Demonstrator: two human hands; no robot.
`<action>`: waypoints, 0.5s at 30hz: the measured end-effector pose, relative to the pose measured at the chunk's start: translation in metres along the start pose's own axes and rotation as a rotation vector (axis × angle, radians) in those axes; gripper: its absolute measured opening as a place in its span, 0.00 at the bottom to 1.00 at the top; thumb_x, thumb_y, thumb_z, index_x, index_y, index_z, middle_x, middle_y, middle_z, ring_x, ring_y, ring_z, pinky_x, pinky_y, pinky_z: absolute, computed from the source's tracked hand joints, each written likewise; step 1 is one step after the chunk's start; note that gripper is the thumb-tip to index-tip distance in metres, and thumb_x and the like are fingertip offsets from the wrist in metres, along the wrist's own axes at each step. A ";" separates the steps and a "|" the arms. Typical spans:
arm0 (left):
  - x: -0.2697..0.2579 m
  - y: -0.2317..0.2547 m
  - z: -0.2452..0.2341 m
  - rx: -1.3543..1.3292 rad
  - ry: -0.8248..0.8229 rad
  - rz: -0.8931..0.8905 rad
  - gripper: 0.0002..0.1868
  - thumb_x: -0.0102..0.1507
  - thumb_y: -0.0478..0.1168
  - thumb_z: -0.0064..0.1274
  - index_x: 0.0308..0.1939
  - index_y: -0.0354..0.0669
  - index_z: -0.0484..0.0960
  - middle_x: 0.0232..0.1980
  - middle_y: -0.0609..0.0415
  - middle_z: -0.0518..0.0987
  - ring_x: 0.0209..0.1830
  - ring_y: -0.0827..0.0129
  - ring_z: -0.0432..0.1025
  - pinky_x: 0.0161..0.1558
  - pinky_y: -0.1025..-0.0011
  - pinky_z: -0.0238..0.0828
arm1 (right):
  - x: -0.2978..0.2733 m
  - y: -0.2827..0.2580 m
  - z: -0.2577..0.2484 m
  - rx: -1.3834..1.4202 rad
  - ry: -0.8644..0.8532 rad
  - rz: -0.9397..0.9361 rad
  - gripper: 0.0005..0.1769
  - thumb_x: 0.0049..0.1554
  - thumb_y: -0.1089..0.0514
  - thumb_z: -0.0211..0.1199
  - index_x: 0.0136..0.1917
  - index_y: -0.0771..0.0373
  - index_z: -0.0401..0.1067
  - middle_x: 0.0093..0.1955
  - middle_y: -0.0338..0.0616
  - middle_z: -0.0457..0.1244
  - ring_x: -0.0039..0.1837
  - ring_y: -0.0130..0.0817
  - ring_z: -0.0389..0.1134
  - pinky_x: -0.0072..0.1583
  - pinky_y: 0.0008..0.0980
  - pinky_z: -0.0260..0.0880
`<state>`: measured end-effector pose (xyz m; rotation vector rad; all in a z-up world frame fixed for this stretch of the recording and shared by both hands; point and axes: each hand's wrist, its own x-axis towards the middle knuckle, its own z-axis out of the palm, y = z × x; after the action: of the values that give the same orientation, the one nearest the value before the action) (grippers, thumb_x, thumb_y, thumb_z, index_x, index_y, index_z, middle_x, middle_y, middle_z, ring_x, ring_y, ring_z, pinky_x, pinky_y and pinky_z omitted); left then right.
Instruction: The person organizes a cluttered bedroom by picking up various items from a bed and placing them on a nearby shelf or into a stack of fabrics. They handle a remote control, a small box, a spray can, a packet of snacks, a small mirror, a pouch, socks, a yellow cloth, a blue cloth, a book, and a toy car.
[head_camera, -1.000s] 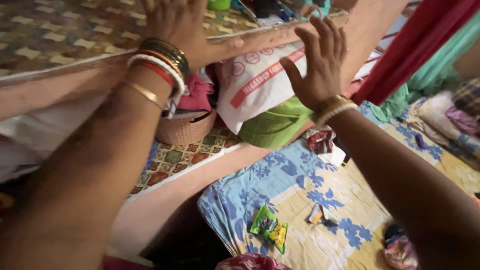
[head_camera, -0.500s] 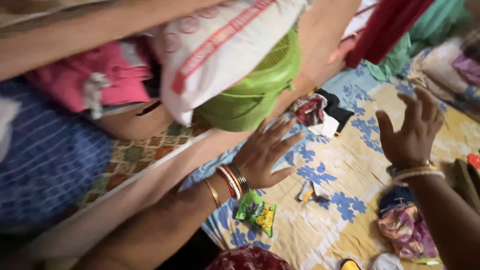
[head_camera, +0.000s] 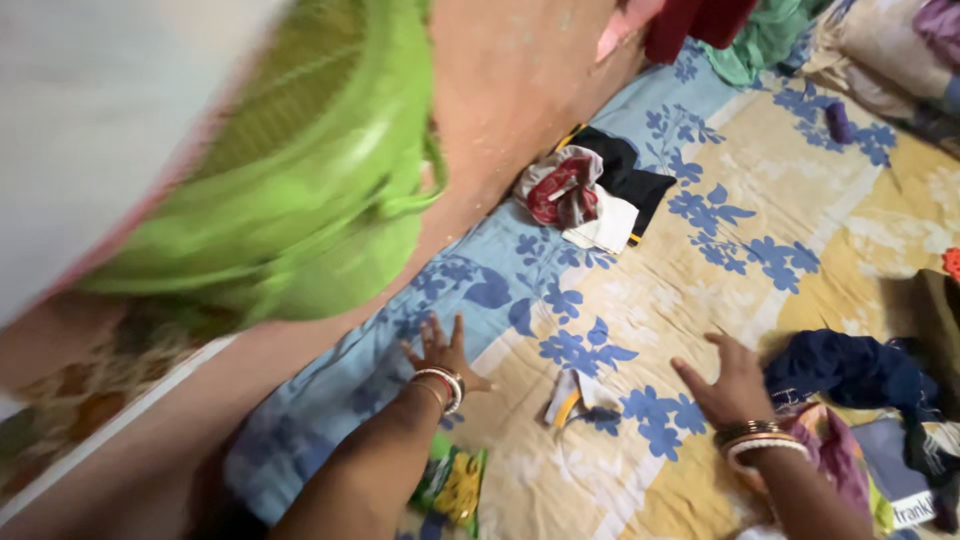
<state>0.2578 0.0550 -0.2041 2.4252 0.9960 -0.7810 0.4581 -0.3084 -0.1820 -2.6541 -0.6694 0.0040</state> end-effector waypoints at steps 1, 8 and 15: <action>0.011 0.005 -0.002 -0.001 -0.049 -0.037 0.81 0.43 0.71 0.71 0.82 0.64 0.26 0.85 0.43 0.25 0.86 0.50 0.22 0.74 0.30 0.22 | 0.008 0.008 0.014 0.019 -0.022 0.028 0.44 0.50 0.34 0.70 0.68 0.65 0.66 0.69 0.65 0.59 0.73 0.62 0.58 0.72 0.51 0.58; 0.056 0.051 0.000 0.040 -0.197 -0.278 0.89 0.40 0.72 0.75 0.80 0.64 0.15 0.84 0.39 0.15 0.84 0.47 0.15 0.71 0.26 0.25 | 0.088 0.029 0.105 0.294 -0.214 0.438 0.63 0.41 0.30 0.76 0.77 0.66 0.54 0.76 0.66 0.53 0.77 0.57 0.55 0.73 0.48 0.58; 0.086 0.074 -0.007 0.010 -0.314 -0.415 0.93 0.40 0.66 0.80 0.79 0.63 0.10 0.81 0.35 0.09 0.82 0.42 0.09 0.70 0.26 0.24 | 0.234 0.047 0.215 0.563 0.003 0.587 0.75 0.39 0.32 0.79 0.83 0.62 0.40 0.78 0.67 0.51 0.78 0.55 0.54 0.73 0.48 0.57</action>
<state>0.3647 0.0529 -0.2419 2.0358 1.3781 -1.2604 0.6649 -0.1579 -0.3753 -2.1954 0.1286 0.3045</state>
